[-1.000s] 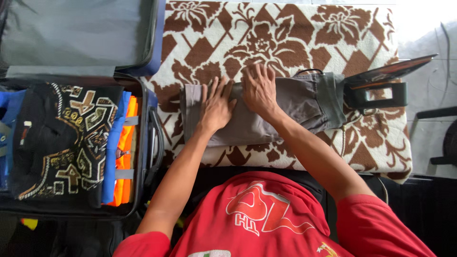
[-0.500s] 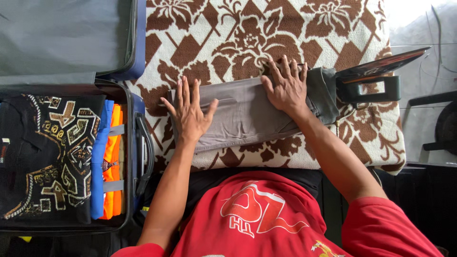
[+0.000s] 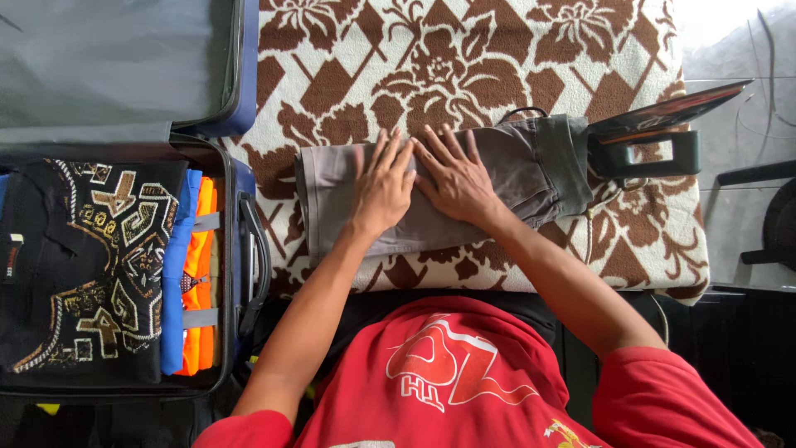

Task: The person irons a pair of gray shorts laid on a patterned surface, smoothing the fabric with an iron and adjusting the garment with both hands. The person folds the shorts and places them into an open suitcase containing other folded clothes.

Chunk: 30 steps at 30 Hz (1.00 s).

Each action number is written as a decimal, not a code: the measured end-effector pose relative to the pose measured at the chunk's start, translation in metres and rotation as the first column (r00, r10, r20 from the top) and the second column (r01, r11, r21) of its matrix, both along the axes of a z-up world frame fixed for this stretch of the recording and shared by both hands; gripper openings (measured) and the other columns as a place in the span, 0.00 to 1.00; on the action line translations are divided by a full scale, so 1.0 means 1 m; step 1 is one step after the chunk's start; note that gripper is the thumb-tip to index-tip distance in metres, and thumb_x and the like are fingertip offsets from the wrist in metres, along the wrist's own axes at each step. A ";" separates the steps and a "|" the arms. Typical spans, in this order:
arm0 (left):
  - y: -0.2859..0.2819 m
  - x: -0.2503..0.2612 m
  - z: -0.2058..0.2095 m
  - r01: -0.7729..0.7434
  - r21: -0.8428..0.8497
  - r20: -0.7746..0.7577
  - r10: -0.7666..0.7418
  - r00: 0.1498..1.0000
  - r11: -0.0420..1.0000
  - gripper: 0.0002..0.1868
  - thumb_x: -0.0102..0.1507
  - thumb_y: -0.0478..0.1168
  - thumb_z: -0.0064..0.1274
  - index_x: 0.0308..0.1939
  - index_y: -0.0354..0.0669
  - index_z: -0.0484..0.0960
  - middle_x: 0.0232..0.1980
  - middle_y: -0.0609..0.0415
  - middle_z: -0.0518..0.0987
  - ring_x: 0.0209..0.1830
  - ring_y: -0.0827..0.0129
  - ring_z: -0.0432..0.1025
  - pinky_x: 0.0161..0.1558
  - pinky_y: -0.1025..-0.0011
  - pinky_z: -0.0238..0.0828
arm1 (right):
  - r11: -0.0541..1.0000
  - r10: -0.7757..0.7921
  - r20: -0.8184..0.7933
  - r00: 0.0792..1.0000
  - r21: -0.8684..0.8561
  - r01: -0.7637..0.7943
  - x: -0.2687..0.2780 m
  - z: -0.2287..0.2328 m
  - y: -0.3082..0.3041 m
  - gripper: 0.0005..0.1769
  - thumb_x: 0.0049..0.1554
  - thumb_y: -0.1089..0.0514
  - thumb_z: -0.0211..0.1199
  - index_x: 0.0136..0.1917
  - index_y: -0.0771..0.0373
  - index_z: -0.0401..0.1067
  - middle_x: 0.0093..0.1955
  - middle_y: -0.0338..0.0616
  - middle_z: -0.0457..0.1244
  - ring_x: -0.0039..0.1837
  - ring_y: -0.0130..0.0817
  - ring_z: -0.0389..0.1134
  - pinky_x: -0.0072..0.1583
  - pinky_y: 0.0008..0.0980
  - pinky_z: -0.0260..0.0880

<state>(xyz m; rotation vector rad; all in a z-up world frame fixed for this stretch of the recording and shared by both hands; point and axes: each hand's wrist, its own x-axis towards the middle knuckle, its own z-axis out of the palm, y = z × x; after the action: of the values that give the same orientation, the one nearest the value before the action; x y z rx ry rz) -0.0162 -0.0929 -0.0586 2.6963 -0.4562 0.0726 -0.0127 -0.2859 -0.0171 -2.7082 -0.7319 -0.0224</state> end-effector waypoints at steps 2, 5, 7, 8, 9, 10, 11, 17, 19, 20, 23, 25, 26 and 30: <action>0.003 0.001 0.007 -0.059 0.096 -0.080 0.066 0.995 0.994 0.38 0.71 0.65 0.24 0.82 0.55 0.48 0.85 0.55 0.44 0.86 0.56 0.37 0.76 0.34 0.14 | 0.979 -0.131 -0.049 0.990 -0.166 0.121 -0.005 0.008 0.003 0.41 0.60 0.25 0.39 0.81 0.41 0.52 0.86 0.51 0.36 0.85 0.56 0.31 0.77 0.65 0.19; 0.015 -0.001 0.018 -0.120 0.297 -0.169 0.176 0.970 0.947 0.44 0.65 0.73 0.23 0.81 0.60 0.43 0.85 0.55 0.36 0.85 0.56 0.30 0.71 0.36 0.12 | 0.964 -0.190 -0.024 0.982 -0.194 0.182 -0.004 0.009 0.002 0.45 0.56 0.19 0.36 0.81 0.35 0.50 0.85 0.53 0.34 0.84 0.59 0.29 0.74 0.68 0.15; 0.027 -0.003 0.018 -0.169 0.328 -0.214 0.247 0.945 0.929 0.48 0.63 0.77 0.25 0.81 0.61 0.42 0.85 0.56 0.33 0.84 0.57 0.27 0.71 0.38 0.12 | 0.976 -0.168 0.012 0.986 -0.140 0.168 -0.002 0.002 -0.001 0.51 0.55 0.16 0.33 0.83 0.40 0.47 0.85 0.52 0.34 0.84 0.59 0.28 0.74 0.69 0.14; 0.033 -0.005 0.016 -0.201 0.257 -0.142 0.242 0.960 0.945 0.47 0.65 0.75 0.25 0.82 0.60 0.42 0.85 0.55 0.34 0.85 0.56 0.28 0.73 0.40 0.13 | 0.982 -0.151 0.029 0.988 -0.113 0.153 0.003 -0.002 -0.005 0.54 0.55 0.14 0.32 0.84 0.44 0.45 0.85 0.51 0.35 0.84 0.57 0.28 0.75 0.68 0.14; 0.038 -0.006 0.013 -0.229 0.184 -0.068 0.244 0.967 0.956 0.45 0.67 0.74 0.25 0.83 0.59 0.43 0.86 0.54 0.35 0.86 0.55 0.28 0.76 0.42 0.13 | 0.987 -0.132 0.047 0.990 -0.083 0.136 0.007 -0.006 -0.009 0.58 0.55 0.12 0.31 0.85 0.49 0.43 0.86 0.50 0.35 0.84 0.56 0.28 0.76 0.67 0.14; 0.043 -0.008 0.010 -0.250 0.107 0.005 0.251 0.968 0.962 0.43 0.70 0.72 0.25 0.83 0.59 0.44 0.87 0.53 0.35 0.87 0.54 0.29 0.78 0.45 0.14 | 0.986 -0.148 0.048 0.988 -0.065 0.151 0.009 -0.009 -0.017 0.57 0.57 0.13 0.30 0.85 0.50 0.42 0.86 0.51 0.34 0.85 0.55 0.28 0.77 0.65 0.15; 0.046 -0.009 0.006 -0.258 0.075 0.011 0.258 0.966 0.963 0.43 0.70 0.72 0.25 0.83 0.58 0.45 0.87 0.53 0.35 0.87 0.54 0.29 0.79 0.46 0.15 | 0.985 -0.165 0.050 0.985 -0.048 0.167 0.010 -0.011 -0.026 0.55 0.60 0.14 0.29 0.85 0.51 0.41 0.87 0.53 0.34 0.86 0.54 0.28 0.79 0.63 0.17; 0.049 -0.012 0.015 -0.281 0.111 -0.001 0.283 0.959 0.953 0.46 0.67 0.73 0.30 0.82 0.53 0.48 0.86 0.49 0.36 0.86 0.55 0.29 0.78 0.45 0.16 | 0.852 -0.452 0.094 0.887 -0.249 0.460 0.021 -0.003 -0.089 0.53 0.58 0.16 0.34 0.84 0.49 0.43 0.88 0.45 0.34 0.86 0.45 0.27 0.75 0.60 0.09; 0.055 -0.012 0.026 -0.297 0.303 -0.101 0.341 0.935 0.905 0.51 0.64 0.76 0.30 0.81 0.51 0.47 0.84 0.50 0.36 0.84 0.59 0.29 0.73 0.39 0.12 | 0.867 -0.458 0.071 0.886 -0.186 0.463 0.022 -0.005 -0.095 0.53 0.59 0.17 0.35 0.85 0.51 0.42 0.88 0.43 0.35 0.87 0.41 0.28 0.77 0.60 0.09; 0.056 -0.012 0.030 -0.302 0.288 -0.095 0.341 0.935 0.909 0.51 0.63 0.77 0.30 0.81 0.51 0.47 0.84 0.51 0.36 0.84 0.61 0.29 0.73 0.40 0.11 | 0.878 -0.446 0.078 0.892 -0.154 0.452 0.021 -0.007 -0.096 0.53 0.60 0.18 0.35 0.85 0.51 0.42 0.88 0.44 0.36 0.87 0.42 0.28 0.77 0.60 0.09; 0.067 -0.010 0.033 -0.320 0.207 -0.066 0.340 0.938 0.924 0.50 0.63 0.77 0.26 0.81 0.53 0.48 0.85 0.54 0.36 0.84 0.63 0.29 0.74 0.41 0.11 | 0.890 -0.436 0.058 0.898 -0.122 0.440 0.024 -0.010 -0.096 0.51 0.60 0.19 0.35 0.85 0.51 0.42 0.87 0.44 0.36 0.87 0.43 0.28 0.77 0.62 0.09; 0.069 -0.008 0.027 -0.316 0.114 -0.041 0.322 0.946 0.942 0.45 0.67 0.74 0.21 0.81 0.55 0.49 0.86 0.53 0.36 0.85 0.60 0.28 0.76 0.41 0.12 | 0.901 -0.421 0.051 0.905 -0.091 0.424 0.023 -0.010 -0.097 0.50 0.61 0.21 0.36 0.84 0.51 0.43 0.87 0.45 0.38 0.86 0.44 0.29 0.76 0.63 0.10; 0.072 -0.005 0.025 -0.315 0.089 -0.032 0.319 0.947 0.945 0.45 0.67 0.73 0.21 0.82 0.54 0.49 0.86 0.53 0.36 0.86 0.59 0.29 0.76 0.41 0.13 | 0.911 -0.404 0.062 0.913 -0.060 0.407 0.022 -0.009 -0.098 0.48 0.62 0.23 0.37 0.84 0.52 0.44 0.86 0.47 0.39 0.86 0.46 0.30 0.76 0.64 0.10; 0.074 -0.010 0.018 -0.314 0.003 0.064 0.313 0.948 0.949 0.45 0.69 0.70 0.27 0.83 0.49 0.50 0.86 0.48 0.38 0.86 0.54 0.31 0.78 0.41 0.17 | 0.929 -0.359 0.214 0.908 0.173 0.327 0.004 0.003 -0.108 0.39 0.67 0.34 0.51 0.82 0.58 0.54 0.84 0.51 0.49 0.87 0.52 0.39 0.79 0.67 0.19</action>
<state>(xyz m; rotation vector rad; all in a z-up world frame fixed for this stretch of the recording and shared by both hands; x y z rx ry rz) -0.0264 -0.0186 -0.0402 2.7613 -0.0403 0.2449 -0.0089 -0.3934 -0.0140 -2.6945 -0.2893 -0.4774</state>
